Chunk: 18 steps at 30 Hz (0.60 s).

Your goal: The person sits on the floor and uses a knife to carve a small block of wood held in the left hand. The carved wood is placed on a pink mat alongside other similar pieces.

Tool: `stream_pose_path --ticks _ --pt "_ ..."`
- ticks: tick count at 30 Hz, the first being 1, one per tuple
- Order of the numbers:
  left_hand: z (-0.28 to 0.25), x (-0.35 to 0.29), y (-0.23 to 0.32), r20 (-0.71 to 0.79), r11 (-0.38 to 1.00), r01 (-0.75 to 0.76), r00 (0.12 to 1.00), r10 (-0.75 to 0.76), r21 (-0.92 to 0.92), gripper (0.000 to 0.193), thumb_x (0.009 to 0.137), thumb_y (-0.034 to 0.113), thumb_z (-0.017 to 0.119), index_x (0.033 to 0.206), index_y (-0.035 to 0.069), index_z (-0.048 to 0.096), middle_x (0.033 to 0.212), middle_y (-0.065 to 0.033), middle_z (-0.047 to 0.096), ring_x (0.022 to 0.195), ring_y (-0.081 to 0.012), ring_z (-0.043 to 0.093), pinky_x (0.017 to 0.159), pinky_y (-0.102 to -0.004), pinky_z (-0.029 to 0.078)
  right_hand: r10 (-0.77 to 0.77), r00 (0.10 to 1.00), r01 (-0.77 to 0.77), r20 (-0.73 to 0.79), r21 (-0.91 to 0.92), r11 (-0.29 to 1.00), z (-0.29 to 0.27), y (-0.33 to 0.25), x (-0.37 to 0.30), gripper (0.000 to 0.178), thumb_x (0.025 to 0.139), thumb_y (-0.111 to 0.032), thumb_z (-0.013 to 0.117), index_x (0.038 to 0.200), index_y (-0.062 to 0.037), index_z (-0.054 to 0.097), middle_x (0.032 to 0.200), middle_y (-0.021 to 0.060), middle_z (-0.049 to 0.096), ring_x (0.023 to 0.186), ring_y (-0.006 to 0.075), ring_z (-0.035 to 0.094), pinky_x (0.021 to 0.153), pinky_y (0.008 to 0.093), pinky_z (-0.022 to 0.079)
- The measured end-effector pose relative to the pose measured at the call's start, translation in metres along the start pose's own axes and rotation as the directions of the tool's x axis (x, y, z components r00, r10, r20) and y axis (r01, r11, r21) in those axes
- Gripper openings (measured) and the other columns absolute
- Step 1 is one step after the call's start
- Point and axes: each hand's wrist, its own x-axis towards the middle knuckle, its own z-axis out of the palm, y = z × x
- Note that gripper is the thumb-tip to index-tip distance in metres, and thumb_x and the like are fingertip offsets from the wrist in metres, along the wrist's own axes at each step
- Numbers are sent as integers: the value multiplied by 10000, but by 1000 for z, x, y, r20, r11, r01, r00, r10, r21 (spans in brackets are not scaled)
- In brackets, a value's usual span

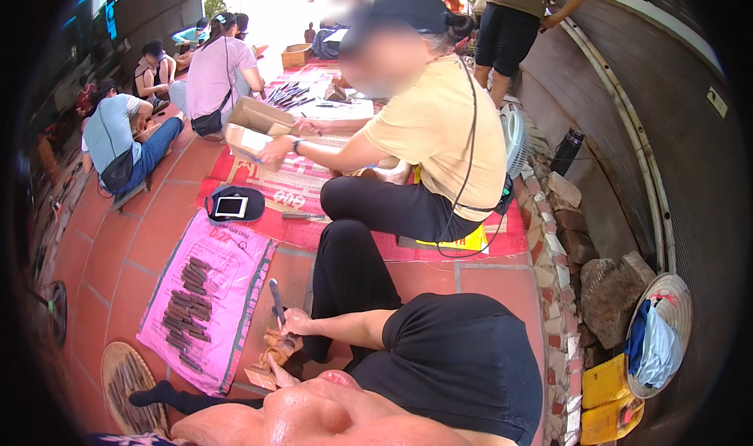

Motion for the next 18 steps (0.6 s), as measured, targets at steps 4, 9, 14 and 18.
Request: stream_pose_path --ticks 4,9,14,18 --pt "22 -6 -5 -3 936 251 966 -260 -247 485 843 258 643 1252 111 428 1167 -95 537 1028 -234 547 882 -369 467 -15 875 -457 485 834 308 -18 69 43 97 728 -21 650 767 -35 562 600 50 557 470 130 519 383 272 399" --pt "6 11 -18 -29 952 186 980 -199 -244 409 863 251 613 1231 182 449 1199 -45 508 1090 -211 512 823 -381 474 157 954 -297 253 752 589 -7 60 46 101 773 -131 625 812 -63 560 747 104 651 533 165 590 448 286 491" --pt "2 17 -35 7 920 247 966 -257 -304 465 864 247 616 1283 157 436 1247 -70 492 1114 -225 509 875 -407 470 82 997 -65 11 729 682 -4 34 44 126 795 -139 555 731 -70 471 651 111 561 498 199 531 397 293 405" --pt "4 12 -19 -77 967 157 981 -175 -200 462 859 225 618 1273 148 428 1215 -52 510 1100 -207 514 854 -411 471 52 997 -16 -53 527 850 -4 12 32 89 747 -94 657 772 -17 620 631 31 590 530 91 551 470 212 436"
